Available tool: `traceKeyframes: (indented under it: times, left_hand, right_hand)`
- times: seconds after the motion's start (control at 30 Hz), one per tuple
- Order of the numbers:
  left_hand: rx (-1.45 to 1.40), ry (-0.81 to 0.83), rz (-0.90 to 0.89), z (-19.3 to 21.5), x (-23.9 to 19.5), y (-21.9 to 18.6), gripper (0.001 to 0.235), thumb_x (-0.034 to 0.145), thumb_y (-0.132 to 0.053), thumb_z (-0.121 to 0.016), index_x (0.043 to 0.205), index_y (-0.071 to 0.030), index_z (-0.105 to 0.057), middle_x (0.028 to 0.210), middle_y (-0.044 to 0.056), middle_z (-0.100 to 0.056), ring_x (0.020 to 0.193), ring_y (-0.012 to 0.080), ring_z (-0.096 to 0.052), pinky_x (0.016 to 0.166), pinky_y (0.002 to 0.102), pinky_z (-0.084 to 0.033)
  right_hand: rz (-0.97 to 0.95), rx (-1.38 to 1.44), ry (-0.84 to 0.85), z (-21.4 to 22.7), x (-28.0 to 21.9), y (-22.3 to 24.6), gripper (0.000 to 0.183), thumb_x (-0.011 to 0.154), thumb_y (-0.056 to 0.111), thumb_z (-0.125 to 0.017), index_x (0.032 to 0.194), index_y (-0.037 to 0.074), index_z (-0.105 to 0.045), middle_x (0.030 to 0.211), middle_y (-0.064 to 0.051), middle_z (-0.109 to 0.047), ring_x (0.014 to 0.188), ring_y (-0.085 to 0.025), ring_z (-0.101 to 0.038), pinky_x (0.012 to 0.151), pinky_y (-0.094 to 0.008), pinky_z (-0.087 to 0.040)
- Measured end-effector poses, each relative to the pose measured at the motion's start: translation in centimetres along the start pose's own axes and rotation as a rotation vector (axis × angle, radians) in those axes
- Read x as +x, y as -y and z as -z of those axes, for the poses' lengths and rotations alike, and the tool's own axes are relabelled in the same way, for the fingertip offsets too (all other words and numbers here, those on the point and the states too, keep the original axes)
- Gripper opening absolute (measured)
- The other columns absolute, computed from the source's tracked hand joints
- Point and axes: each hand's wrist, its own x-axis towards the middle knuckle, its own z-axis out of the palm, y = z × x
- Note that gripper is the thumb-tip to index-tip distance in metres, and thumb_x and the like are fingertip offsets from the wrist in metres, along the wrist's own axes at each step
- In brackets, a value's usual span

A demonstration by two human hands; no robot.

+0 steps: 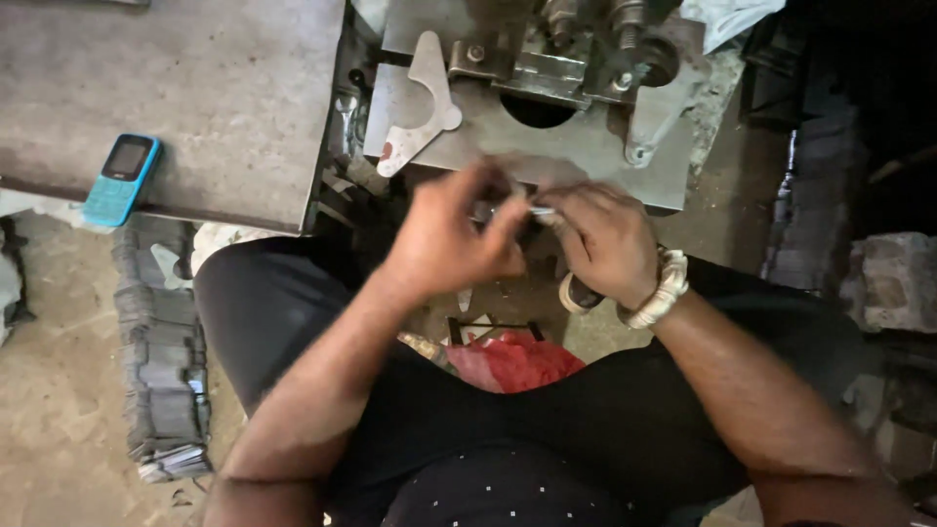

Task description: Manually feeding metal blanks into a stamping or punching machine to shape them.

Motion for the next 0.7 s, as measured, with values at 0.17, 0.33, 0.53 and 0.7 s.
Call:
traceKeyframes:
  times: [0.17, 0.33, 0.53, 0.7]
  left_hand:
    - [-0.132, -0.055, 0.358, 2.5, 1.5, 5.3, 0.052, 0.097, -0.035, -0.063, 0.144, -0.012, -0.056, 0.129, 0.012, -0.073, 0.117, 0.0252, -0.073, 0.104, 0.038, -0.058]
    - [0.646, -0.205, -0.050, 0.4, 1.9, 13.4, 0.045, 0.090, -0.020, -0.071, 0.128, 0.005, -0.064, 0.141, 0.031, -0.055, 0.136, 0.0490, -0.045, 0.110, 0.054, -0.034]
    - [0.546, -0.206, -0.032, -1.0, 1.6, 14.3, 0.031, 0.099, -0.004, -0.060, 0.129, 0.004, -0.062, 0.148, 0.025, -0.057, 0.144, 0.0403, -0.048, 0.122, 0.048, -0.039]
    - [0.614, -0.246, -0.073, -1.2, 1.7, 13.7, 0.029, 0.098, -0.007, -0.062, 0.125, 0.004, -0.063, 0.141, 0.024, -0.059, 0.137, 0.0398, -0.052, 0.115, 0.050, -0.040]
  right_hand:
    - [-0.492, 0.637, -0.031, -4.6, 0.9, -4.9, 0.021, 0.110, 0.018, -0.058, 0.105, 0.002, -0.071, 0.088, -0.009, -0.079, 0.075, -0.019, -0.076, 0.067, -0.029, -0.060]
    - [-0.855, 1.253, -0.162, -6.6, 4.2, -9.7, 0.021, 0.107, 0.019, -0.061, 0.101, -0.001, -0.066, 0.087, -0.013, -0.074, 0.072, -0.026, -0.075, 0.057, -0.036, -0.061]
    - [-0.832, 1.203, -0.192, -7.7, 4.7, -9.7, 0.023, 0.109, 0.020, -0.057, 0.104, -0.001, -0.064, 0.090, -0.014, -0.074, 0.076, -0.027, -0.078, 0.059, -0.038, -0.065]
    - [-0.881, 1.196, -0.153, -7.6, 4.9, -9.5, 0.023, 0.108, 0.022, -0.056, 0.105, 0.000, -0.064, 0.091, -0.013, -0.075, 0.075, -0.027, -0.078, 0.057, -0.036, -0.063]
